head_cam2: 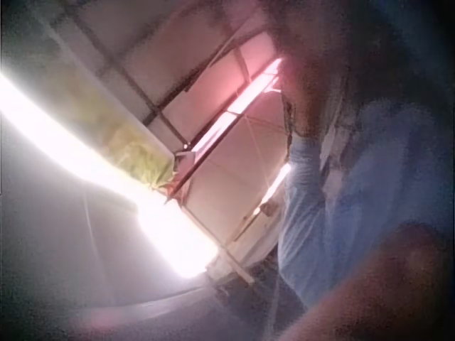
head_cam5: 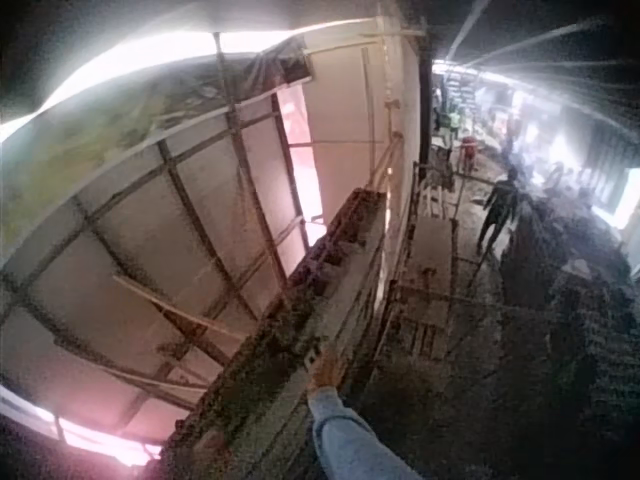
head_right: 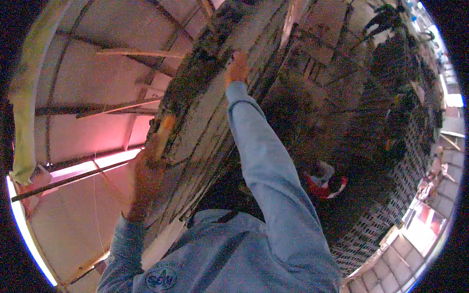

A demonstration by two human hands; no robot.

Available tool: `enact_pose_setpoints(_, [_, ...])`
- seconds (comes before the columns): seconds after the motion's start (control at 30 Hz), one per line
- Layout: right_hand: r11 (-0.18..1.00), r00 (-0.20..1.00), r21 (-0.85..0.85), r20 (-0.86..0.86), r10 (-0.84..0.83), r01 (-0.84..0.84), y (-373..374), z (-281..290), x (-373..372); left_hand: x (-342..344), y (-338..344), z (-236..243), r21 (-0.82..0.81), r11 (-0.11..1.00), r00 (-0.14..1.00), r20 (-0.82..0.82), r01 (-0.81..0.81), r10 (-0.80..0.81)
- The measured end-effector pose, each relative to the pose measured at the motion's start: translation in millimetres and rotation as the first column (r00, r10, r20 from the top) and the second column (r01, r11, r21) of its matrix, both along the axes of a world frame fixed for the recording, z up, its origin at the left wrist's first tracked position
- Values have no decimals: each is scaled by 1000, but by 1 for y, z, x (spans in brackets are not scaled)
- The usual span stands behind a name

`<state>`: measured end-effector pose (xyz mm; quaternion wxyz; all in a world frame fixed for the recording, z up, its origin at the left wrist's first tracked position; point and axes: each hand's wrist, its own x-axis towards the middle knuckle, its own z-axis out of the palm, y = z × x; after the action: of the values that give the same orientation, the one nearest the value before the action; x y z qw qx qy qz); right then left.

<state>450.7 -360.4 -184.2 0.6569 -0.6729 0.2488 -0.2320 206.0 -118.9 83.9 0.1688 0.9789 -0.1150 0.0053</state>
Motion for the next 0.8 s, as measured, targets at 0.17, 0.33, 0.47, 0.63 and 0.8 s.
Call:
enact_pose_setpoints(0.17, [963, 985, -270, -168, -45, -2, -10, -39, 15, 22, -13, 55, 75, 989, 984, -112, -128, 136])
enact_pose_setpoints(0.33, [977, 993, 210, 100, -66, 44, -3, -28, 2, -12, -19, 80, 137, 988, 954, -280, -71, 107])
enact_pose_setpoints(0.47, [980, 999, 199, 45, 3, -12, 3, -7, -6, -15, -3, 23, 91, 995, 981, -185, -35, 51])
enact_pose_setpoints(0.63, [951, 1000, 310, -14, -19, 23, -1, 3, -15, 31, -46, 17, 107, 961, 896, -347, -255, 276])
enact_pose_setpoints(0.8, [874, 998, 483, -7, -57, 54, -1, 20, -11, 26, -37, 43, 103, 978, 965, -172, -182, 198])
